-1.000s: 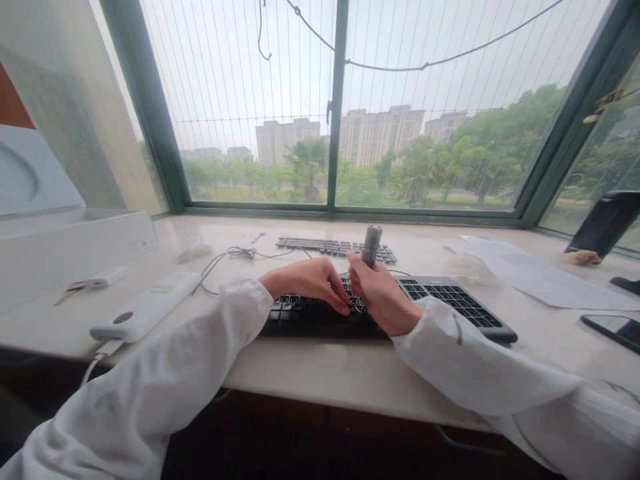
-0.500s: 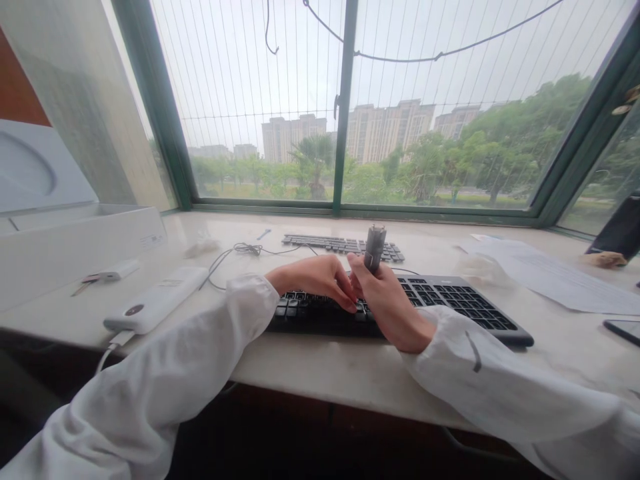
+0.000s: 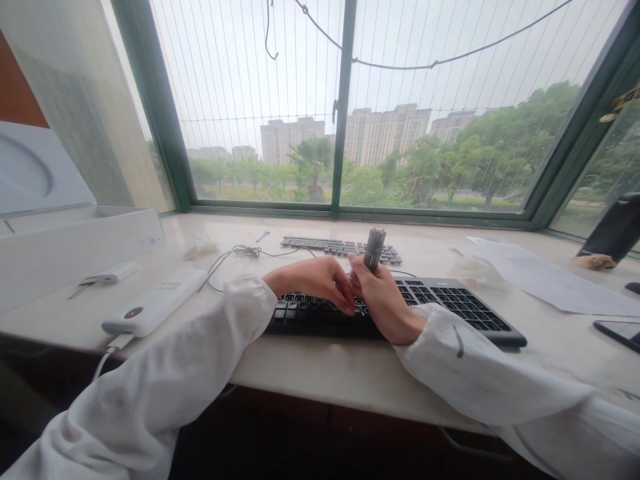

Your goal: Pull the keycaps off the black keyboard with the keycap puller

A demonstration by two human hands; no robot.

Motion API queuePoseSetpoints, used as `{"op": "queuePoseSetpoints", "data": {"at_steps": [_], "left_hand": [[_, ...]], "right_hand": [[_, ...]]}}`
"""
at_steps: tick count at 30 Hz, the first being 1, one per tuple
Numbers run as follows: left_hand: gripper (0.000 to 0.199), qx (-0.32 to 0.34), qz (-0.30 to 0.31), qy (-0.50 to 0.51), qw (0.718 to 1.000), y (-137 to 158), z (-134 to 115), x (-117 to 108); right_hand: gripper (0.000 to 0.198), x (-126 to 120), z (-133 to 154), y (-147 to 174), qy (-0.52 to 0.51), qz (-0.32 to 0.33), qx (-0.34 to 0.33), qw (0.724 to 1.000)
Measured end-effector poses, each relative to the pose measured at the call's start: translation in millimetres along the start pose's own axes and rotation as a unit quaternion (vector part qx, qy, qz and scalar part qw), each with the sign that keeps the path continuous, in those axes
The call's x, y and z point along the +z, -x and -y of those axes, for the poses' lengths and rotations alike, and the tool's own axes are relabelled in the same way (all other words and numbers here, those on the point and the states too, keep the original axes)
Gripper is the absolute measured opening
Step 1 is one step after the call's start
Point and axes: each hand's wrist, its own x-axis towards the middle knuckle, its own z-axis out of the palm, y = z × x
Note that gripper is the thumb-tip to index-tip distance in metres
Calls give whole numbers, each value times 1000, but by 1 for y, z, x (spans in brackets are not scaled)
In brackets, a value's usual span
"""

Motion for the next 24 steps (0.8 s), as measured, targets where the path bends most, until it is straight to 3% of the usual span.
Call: {"op": "queuePoseSetpoints", "data": {"at_steps": [15,24], "left_hand": [[35,-44,-23,-41,998,-1,-1,0],[28,-53,-40,-47,997,-1,-1,3]], "right_hand": [[42,-1,6,-1,-33,-3,-22,999],[40,1,7,0,-42,1,4,999]]}}
